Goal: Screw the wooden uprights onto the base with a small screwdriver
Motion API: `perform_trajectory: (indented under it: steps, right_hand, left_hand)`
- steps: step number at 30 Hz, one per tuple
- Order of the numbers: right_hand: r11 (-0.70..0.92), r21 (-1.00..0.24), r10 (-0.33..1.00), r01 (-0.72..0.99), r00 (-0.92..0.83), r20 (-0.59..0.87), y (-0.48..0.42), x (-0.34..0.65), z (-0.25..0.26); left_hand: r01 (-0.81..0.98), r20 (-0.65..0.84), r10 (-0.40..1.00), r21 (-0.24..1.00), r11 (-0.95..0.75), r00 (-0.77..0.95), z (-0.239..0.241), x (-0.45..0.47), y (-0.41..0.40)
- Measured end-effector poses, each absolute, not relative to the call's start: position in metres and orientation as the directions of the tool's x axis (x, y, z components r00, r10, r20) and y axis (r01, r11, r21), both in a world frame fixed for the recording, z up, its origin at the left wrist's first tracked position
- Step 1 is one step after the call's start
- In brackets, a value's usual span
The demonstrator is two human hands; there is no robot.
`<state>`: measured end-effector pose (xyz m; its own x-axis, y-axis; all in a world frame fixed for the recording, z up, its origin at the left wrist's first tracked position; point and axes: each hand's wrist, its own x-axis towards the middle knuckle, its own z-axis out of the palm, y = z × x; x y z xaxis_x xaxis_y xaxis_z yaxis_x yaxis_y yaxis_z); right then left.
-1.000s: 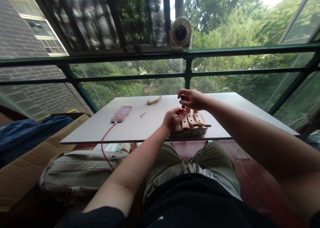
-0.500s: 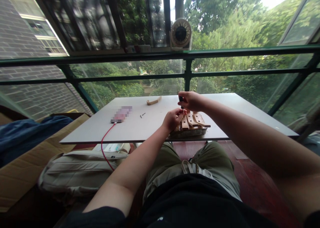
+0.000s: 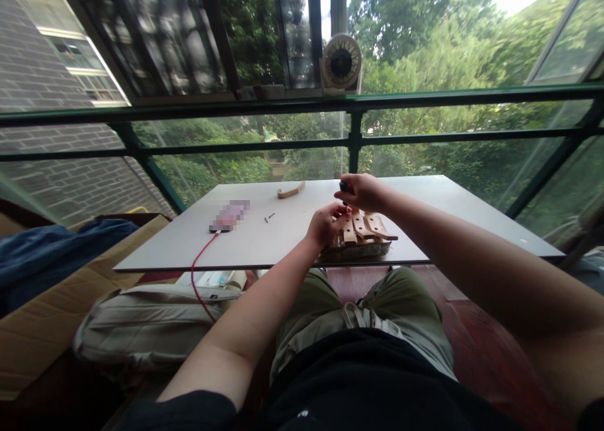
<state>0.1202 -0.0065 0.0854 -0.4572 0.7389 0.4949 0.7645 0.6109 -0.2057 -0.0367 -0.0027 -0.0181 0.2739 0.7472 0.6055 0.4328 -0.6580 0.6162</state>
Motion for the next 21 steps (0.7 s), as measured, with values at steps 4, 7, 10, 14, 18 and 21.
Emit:
perform_trajectory:
  steps: [4,7,10,14,18,21]
  right_hand:
    - [0.649,-0.282,0.728,0.706,-0.470,0.499,-0.006,0.126,0.081]
    - [0.677,-0.386,0.730,0.627,-0.504,0.461,-0.005,0.131,0.079]
    - [0.696,-0.466,0.718,0.547,-0.522,0.459,-0.003,0.132,0.078]
    - [0.707,-0.412,0.704,0.576,-0.516,0.488,-0.001,0.129,0.081]
    - [0.672,-0.315,0.724,0.671,-0.505,0.469,-0.003,0.125,0.085]
    - [0.655,-0.299,0.737,0.694,-0.500,0.455,-0.003,0.124,0.085]
  left_hand:
    - [0.431,0.612,0.740,0.609,-0.665,0.277,-0.020,-0.037,-0.001]
    - [0.436,0.612,0.740,0.605,-0.666,0.279,-0.020,-0.038,-0.001]
    - [0.433,0.609,0.738,0.604,-0.669,0.292,-0.021,-0.038,0.001]
    - [0.430,0.600,0.743,0.611,-0.664,0.296,-0.022,-0.038,0.001]
    - [0.434,0.586,0.755,0.622,-0.652,0.295,-0.021,-0.037,-0.001]
    - [0.430,0.584,0.754,0.622,-0.654,0.301,-0.019,-0.037,-0.004]
